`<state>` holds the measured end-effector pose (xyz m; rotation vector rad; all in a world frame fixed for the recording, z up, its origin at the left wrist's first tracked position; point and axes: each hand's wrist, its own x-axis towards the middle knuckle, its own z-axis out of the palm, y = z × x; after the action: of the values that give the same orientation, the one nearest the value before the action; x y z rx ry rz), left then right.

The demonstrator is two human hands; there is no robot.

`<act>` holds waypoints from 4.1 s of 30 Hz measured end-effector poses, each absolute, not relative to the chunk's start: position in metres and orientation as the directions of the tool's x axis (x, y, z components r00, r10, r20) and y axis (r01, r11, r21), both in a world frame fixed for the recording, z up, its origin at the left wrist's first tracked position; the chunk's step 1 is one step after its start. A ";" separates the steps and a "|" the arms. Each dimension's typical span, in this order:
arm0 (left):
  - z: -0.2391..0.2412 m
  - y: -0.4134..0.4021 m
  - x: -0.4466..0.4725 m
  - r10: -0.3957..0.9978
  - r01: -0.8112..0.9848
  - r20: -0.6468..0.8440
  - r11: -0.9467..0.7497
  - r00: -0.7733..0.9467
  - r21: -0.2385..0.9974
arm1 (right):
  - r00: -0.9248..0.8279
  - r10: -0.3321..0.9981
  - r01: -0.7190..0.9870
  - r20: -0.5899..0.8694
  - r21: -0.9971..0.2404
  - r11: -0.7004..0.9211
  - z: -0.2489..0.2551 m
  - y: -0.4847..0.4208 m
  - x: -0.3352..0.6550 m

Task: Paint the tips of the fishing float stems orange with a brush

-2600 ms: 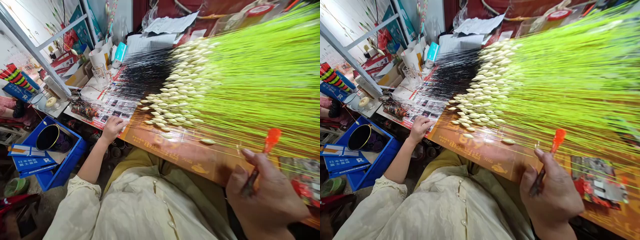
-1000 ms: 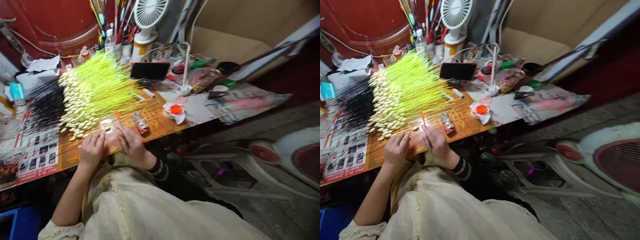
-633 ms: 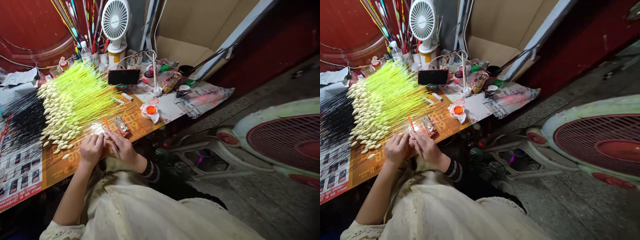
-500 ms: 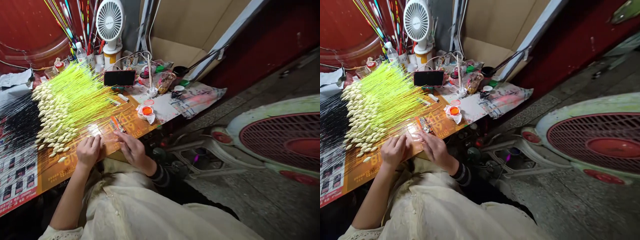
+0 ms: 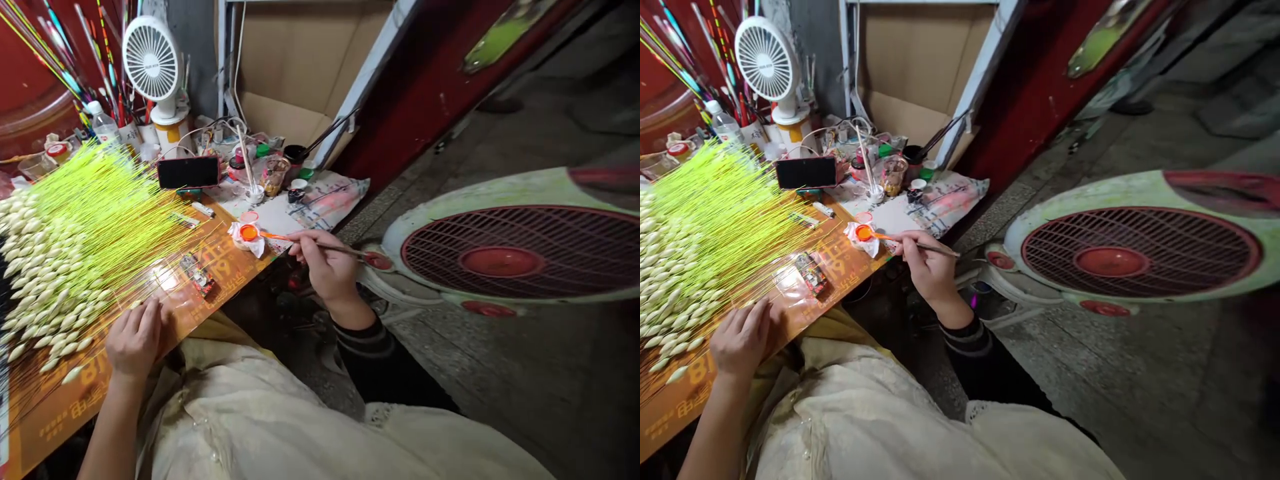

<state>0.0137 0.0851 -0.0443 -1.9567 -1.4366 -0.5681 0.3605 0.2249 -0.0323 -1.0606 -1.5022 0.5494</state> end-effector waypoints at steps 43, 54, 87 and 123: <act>-0.040 0.090 0.019 0.646 0.939 0.682 -0.210 0.342 -0.273 | -0.074 0.862 0.407 0.502 -0.774 0.485 -0.037 0.250 0.354; -0.041 0.092 0.019 0.638 0.939 0.689 -0.219 0.342 -0.264 | 0.041 0.936 0.076 0.349 -0.935 0.346 -0.046 0.261 0.346; -0.040 0.083 0.021 0.728 0.962 0.630 -0.196 0.271 -0.188 | -0.197 0.502 0.241 0.842 -0.455 0.857 -0.129 0.169 0.279; -0.045 0.082 0.020 0.744 0.969 0.621 -0.197 0.246 -0.148 | -0.185 0.501 0.242 0.845 -0.455 0.857 -0.135 0.168 0.266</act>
<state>0.0196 0.0819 -0.0448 -2.0104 -1.5564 -0.5760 0.2665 0.1682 -0.1352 -0.5674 -1.7739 0.2556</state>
